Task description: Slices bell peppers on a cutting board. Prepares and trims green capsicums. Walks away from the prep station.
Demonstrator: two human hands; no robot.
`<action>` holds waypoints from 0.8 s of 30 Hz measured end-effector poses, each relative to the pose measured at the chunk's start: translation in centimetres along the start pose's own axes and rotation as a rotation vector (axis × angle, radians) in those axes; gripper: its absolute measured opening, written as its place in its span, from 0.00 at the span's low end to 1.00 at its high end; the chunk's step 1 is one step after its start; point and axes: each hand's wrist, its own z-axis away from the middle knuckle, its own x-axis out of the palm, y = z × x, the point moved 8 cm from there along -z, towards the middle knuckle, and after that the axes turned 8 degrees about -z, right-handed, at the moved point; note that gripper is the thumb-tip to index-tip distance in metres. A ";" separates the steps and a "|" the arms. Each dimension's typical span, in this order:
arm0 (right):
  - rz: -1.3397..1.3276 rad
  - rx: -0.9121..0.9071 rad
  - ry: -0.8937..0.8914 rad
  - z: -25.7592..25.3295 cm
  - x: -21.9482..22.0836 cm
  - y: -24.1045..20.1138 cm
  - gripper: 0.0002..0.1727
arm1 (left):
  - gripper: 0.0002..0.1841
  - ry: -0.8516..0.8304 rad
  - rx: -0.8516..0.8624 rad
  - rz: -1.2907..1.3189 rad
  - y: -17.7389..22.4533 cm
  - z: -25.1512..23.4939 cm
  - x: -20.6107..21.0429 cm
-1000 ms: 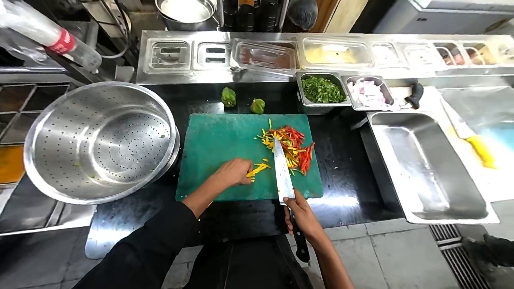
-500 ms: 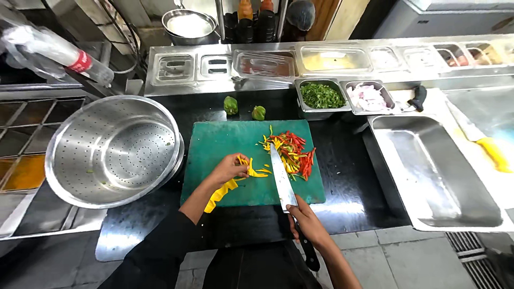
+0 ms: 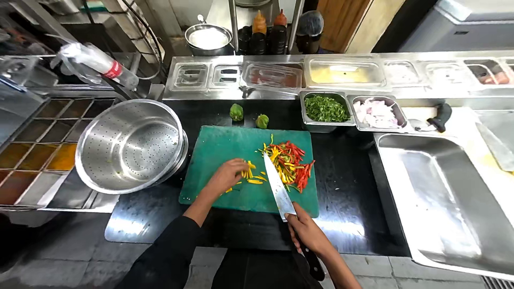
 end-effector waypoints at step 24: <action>0.755 0.069 -0.208 0.0 -2.5 -2.6 0.21 | 0.12 0.127 -0.605 0.608 -1.8 -3.5 -4.0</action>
